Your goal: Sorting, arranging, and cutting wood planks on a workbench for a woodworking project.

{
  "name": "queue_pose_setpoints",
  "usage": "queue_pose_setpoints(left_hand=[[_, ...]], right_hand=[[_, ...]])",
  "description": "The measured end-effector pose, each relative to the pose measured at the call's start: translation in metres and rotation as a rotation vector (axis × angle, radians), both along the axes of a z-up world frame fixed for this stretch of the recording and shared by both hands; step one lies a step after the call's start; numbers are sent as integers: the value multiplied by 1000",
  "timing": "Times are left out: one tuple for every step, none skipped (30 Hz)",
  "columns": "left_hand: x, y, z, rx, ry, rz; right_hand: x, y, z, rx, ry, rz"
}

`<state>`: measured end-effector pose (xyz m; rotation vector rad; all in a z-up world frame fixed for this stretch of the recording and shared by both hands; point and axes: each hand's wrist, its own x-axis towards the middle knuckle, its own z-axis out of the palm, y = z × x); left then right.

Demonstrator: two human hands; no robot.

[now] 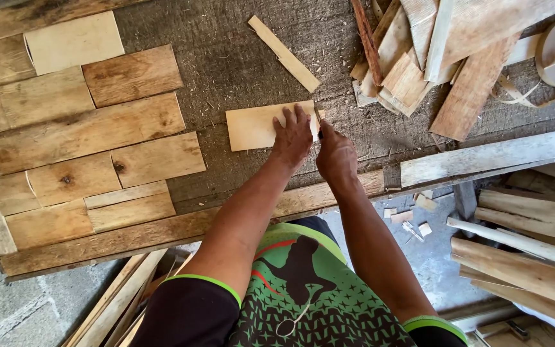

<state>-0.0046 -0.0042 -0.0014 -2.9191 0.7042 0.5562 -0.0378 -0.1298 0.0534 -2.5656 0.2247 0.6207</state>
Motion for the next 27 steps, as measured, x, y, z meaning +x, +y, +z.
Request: queue_pose_setpoints(left_hand=[[0,0,-2,-1,-1,0],[-1,0,-3,-3,-3,-9],[-2,0,-5,-5,-5,-16],[-2,1,-7,-7,-5,-17],[-2,1,-9,-13,-3,-15],[-2,1,-10,-20,-1,-13],[-3,1,-13,-20,2,-14],[-3,1,-16,-83,-14,10],[-3,2,-18,-144,-29,34],[-4,2,-11,-143,-26,33],[-2,2,-3,-123,3,22],[0,1,5,-104,32,10],[0,0,11,-104,34,10],[0,0,17,-87,41,8],[0,1,24,-70,48,7],[0,3,31,-68,48,7],[0,1,39,-23,77,-11],[1,0,47,22,105,-29],[1,0,27,23,103,-26],[1,1,7,17,17,-42],[-2,2,-14,11,-67,-59],[-4,3,-8,12,-65,-56],[-1,4,-2,19,-7,-69],[2,3,4,27,51,-81],[1,2,1,28,49,-82],[1,0,-3,27,23,-76],[2,1,-5,30,-6,-69]], right_hand=[[0,0,1,-1,-1,0],[1,1,1,-21,3,22],[0,1,2,-41,8,45],[1,2,3,-42,9,45],[1,2,5,-38,23,39],[2,2,6,-34,38,33],[3,1,4,-35,41,32],[4,0,2,-37,47,49],[6,-1,0,-37,54,67],[6,-3,0,-36,58,66],[9,-5,-1,-48,36,115],[12,-7,-1,-59,14,165],[12,-6,7,-59,15,164],[12,-5,14,-33,71,117],[12,-4,21,-5,126,71],[8,-3,24,-3,127,72],[3,-5,27,-24,133,90],[-2,-7,31,-45,140,108],[-6,-6,34,-44,138,112],[-10,-5,38,-61,155,115],[-18,-4,41,-79,177,117],[-23,-4,39,-78,178,120],[-25,-4,38,-81,141,103],[-26,-5,38,-84,104,87],[-30,-5,36,-83,102,86],[-34,-5,34,-89,123,114],[-35,-3,33,-92,140,143]])
